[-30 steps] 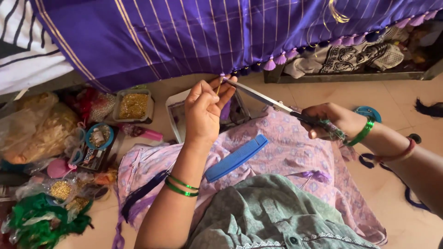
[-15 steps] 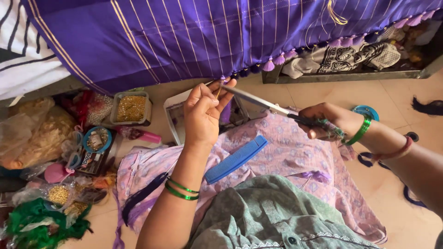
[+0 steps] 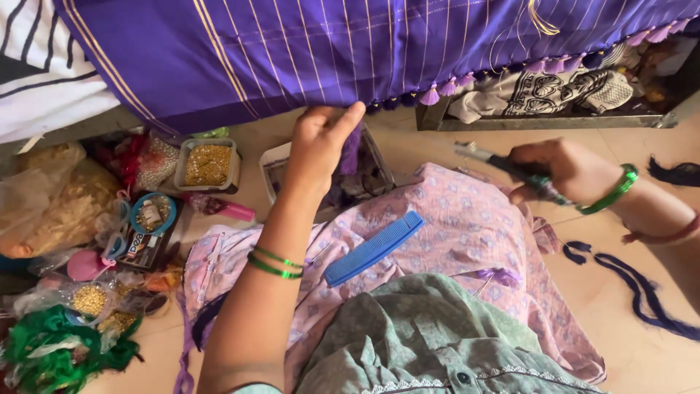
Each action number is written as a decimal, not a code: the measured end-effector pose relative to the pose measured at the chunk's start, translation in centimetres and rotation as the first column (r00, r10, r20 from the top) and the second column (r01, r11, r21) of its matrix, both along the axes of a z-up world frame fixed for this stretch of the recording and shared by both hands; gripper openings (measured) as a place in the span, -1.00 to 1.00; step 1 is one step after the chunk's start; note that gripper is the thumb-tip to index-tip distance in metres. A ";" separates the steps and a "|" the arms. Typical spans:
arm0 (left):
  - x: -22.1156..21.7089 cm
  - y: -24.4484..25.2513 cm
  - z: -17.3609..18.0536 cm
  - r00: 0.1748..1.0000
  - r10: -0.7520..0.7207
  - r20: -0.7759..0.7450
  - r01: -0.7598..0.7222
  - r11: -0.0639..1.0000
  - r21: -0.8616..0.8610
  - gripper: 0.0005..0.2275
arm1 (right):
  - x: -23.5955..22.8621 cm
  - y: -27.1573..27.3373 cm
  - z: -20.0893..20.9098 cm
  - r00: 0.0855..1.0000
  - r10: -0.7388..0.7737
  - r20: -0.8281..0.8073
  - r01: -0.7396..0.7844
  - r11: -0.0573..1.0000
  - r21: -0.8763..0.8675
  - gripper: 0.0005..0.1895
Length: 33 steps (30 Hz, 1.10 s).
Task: Attaching, grooming, and trimming decorative purple tassels on a sari.
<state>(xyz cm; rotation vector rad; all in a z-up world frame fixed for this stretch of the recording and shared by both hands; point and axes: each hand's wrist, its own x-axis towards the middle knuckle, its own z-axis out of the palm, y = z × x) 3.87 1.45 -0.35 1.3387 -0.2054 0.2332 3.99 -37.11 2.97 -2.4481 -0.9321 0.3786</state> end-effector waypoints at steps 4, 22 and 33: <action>1.4 -0.8 -2.4 0.987 0.157 0.033 -0.160 0.956 0.246 -0.74 | 0.0 -0.4 1.4 0.984 -0.073 0.162 0.081 0.996 -0.043 -0.39; -0.2 -1.8 -5.2 0.991 0.101 0.084 -0.103 0.994 0.026 -0.83 | 1.7 7.3 7.1 0.917 0.129 0.377 -0.010 0.954 -0.301 -0.31; -0.4 -2.2 -5.6 0.992 0.109 0.057 -0.103 0.990 -0.099 -0.85 | 3.0 5.6 4.2 0.947 0.103 0.303 -0.015 0.960 -0.279 -0.48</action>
